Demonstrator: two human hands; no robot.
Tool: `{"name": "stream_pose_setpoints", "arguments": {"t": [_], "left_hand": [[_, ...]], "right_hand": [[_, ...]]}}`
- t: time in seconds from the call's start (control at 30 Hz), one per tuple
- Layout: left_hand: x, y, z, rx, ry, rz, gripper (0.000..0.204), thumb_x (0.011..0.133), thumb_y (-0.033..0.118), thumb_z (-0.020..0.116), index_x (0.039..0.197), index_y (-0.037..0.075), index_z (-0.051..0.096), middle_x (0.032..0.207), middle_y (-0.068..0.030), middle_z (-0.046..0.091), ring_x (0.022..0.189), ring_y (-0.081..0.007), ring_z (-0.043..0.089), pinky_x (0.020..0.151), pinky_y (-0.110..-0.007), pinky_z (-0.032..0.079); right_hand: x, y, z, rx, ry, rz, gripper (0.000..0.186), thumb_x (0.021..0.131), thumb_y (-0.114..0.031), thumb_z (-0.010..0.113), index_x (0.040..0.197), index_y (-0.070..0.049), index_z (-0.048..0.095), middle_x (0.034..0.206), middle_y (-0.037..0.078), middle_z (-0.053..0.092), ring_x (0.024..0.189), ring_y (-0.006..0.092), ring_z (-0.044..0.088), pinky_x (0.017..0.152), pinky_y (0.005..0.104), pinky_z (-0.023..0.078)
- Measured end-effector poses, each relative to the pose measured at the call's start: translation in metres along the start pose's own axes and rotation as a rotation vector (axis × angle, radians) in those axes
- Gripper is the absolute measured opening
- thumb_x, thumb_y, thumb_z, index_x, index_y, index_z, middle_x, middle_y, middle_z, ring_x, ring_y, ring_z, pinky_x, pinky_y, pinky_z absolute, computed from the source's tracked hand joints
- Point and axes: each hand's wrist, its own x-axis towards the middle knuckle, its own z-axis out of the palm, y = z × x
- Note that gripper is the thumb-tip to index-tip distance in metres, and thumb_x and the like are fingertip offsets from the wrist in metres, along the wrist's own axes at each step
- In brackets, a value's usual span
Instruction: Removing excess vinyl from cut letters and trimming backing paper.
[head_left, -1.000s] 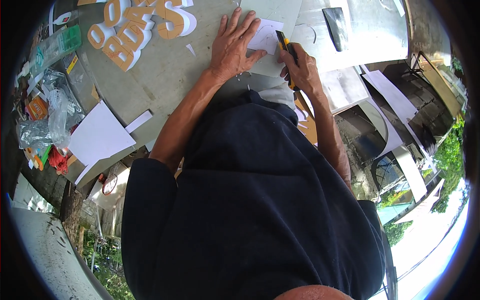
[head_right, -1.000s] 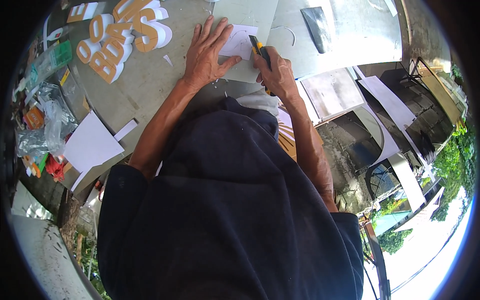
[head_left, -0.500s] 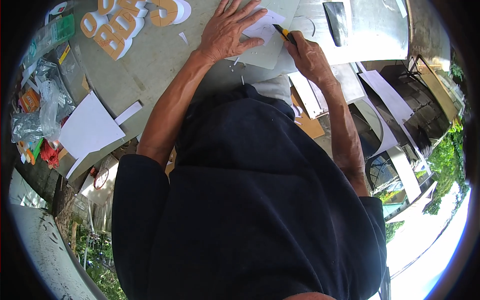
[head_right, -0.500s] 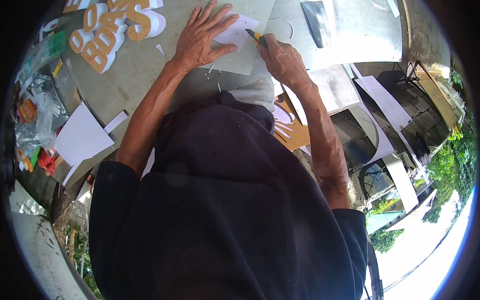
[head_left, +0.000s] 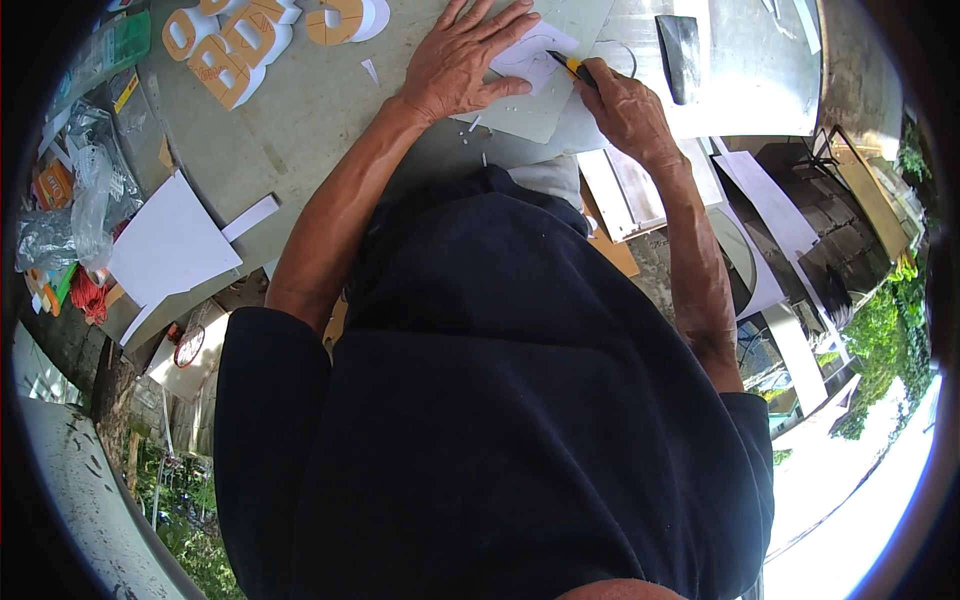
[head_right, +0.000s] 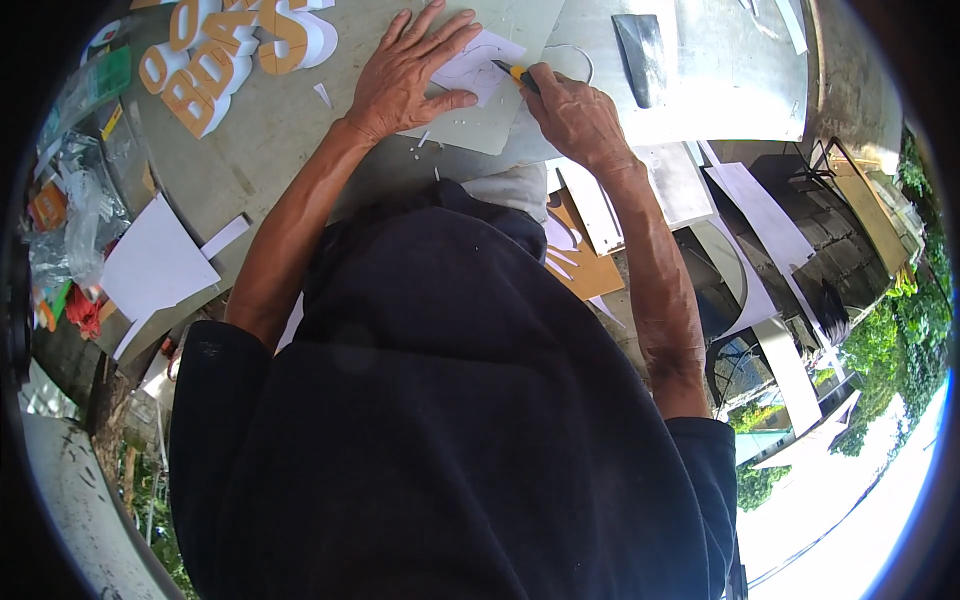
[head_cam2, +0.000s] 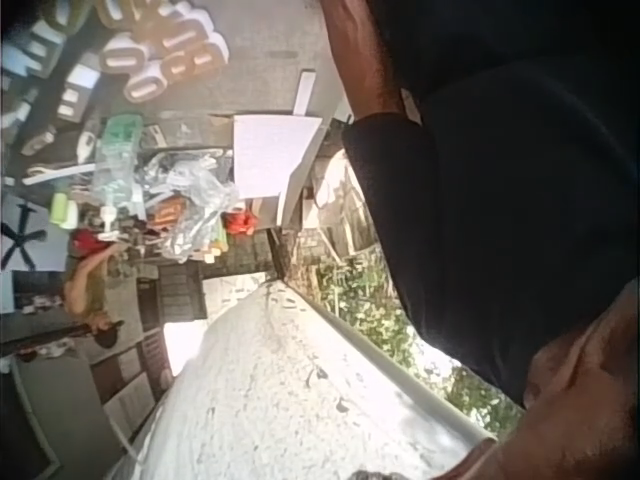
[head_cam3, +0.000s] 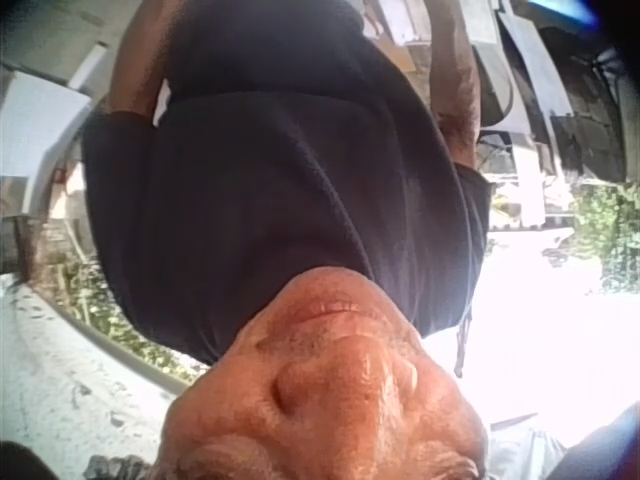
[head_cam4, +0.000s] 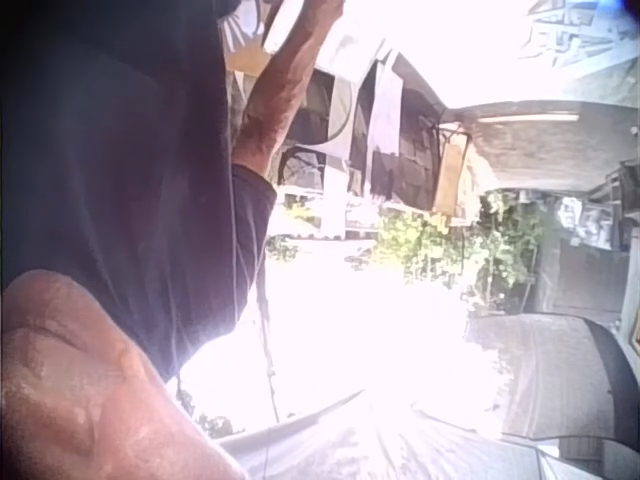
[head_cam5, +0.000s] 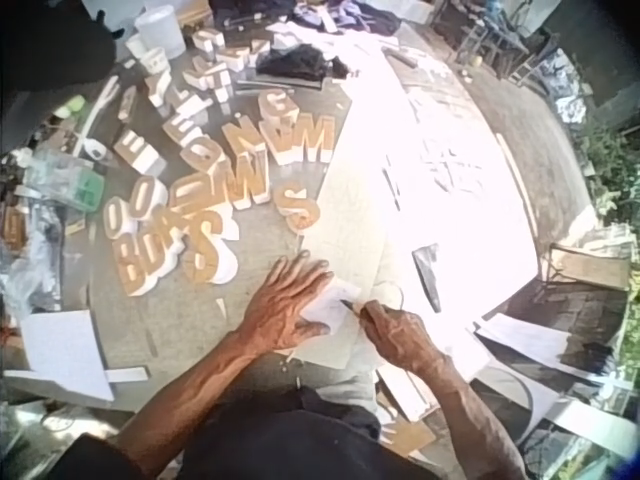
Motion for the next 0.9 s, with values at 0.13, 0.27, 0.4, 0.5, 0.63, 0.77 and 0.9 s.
{"name": "stream_pose_setpoints", "arguments": {"t": [0.13,0.27,0.4,0.5,0.63,0.77,0.9], "left_hand": [[0.0008,-0.0006,0.0006,-0.002,0.006,0.002,0.09,0.082,0.059,0.071,0.15,0.004,0.046,0.159,-0.0147,0.041,0.153,-0.0394,0.025,0.123,-0.059,0.019],[0.0011,0.0001,-0.0007,-0.02,0.003,-0.005,0.09,0.081,0.058,0.072,0.149,0.005,0.046,0.159,-0.014,0.042,0.153,-0.0392,0.026,0.123,-0.059,0.02],[0.0012,-0.0002,-0.0005,-0.016,-0.005,-0.012,0.09,0.081,0.056,0.074,0.149,0.004,0.046,0.159,-0.014,0.042,0.152,-0.0391,0.026,0.123,-0.059,0.02],[0.001,-0.0009,-0.0006,-0.019,0.0,-0.006,0.089,0.081,0.055,0.074,0.148,0.004,0.047,0.159,-0.0142,0.042,0.152,-0.039,0.026,0.123,-0.059,0.02],[0.0007,0.0004,-0.001,-0.026,0.0,-0.002,0.089,0.081,0.055,0.074,0.148,0.004,0.047,0.159,-0.0146,0.042,0.152,-0.0391,0.026,0.123,-0.058,0.02],[0.0014,0.0008,-0.0017,-0.03,0.0,-0.005,0.089,0.081,0.054,0.074,0.148,0.004,0.047,0.159,-0.0147,0.041,0.152,-0.0392,0.026,0.123,-0.058,0.019],[0.0011,-0.0003,-0.0008,-0.047,-0.003,-0.01,0.088,0.08,0.052,0.076,0.148,0.005,0.047,0.159,-0.0146,0.041,0.153,-0.0389,0.026,0.124,-0.058,0.019]], "right_hand": [[0.0009,0.0026,-0.0003,0.005,-0.01,-0.013,0.02,0.103,-0.026,0.058,0.107,-0.007,0.053,0.087,0.015,0.073,0.074,0.0377,0.072,0.064,0.0482,0.056],[0.0014,0.0043,-0.0015,0.002,-0.008,-0.028,0.019,0.103,-0.026,0.058,0.107,-0.007,0.053,0.085,0.015,0.072,0.073,0.0378,0.071,0.063,0.0481,0.056],[0.0028,0.0067,-0.0016,-0.022,-0.02,-0.053,0.019,0.103,-0.025,0.059,0.107,-0.007,0.053,0.085,0.016,0.072,0.073,0.0376,0.071,0.062,0.0473,0.056],[0.0033,0.008,-0.0031,-0.013,-0.021,-0.075,0.019,0.102,-0.024,0.06,0.107,-0.007,0.053,0.085,0.016,0.072,0.072,0.0372,0.071,0.061,0.0468,0.056],[0.0032,0.0078,-0.0027,-0.023,-0.012,-0.083,0.019,0.102,-0.023,0.06,0.107,-0.006,0.053,0.085,0.016,0.072,0.072,0.037,0.072,0.061,0.0467,0.056],[0.0043,0.0081,-0.0033,-0.041,-0.029,-0.078,0.02,0.102,-0.024,0.06,0.107,-0.006,0.053,0.086,0.016,0.073,0.072,0.0374,0.072,0.061,0.0467,0.056],[0.0056,0.0024,-0.0082,-0.087,-0.02,-0.088,0.019,0.103,-0.023,0.058,0.107,-0.006,0.052,0.084,0.016,0.072,0.071,0.0371,0.072,0.061,0.0466,0.056]]}}
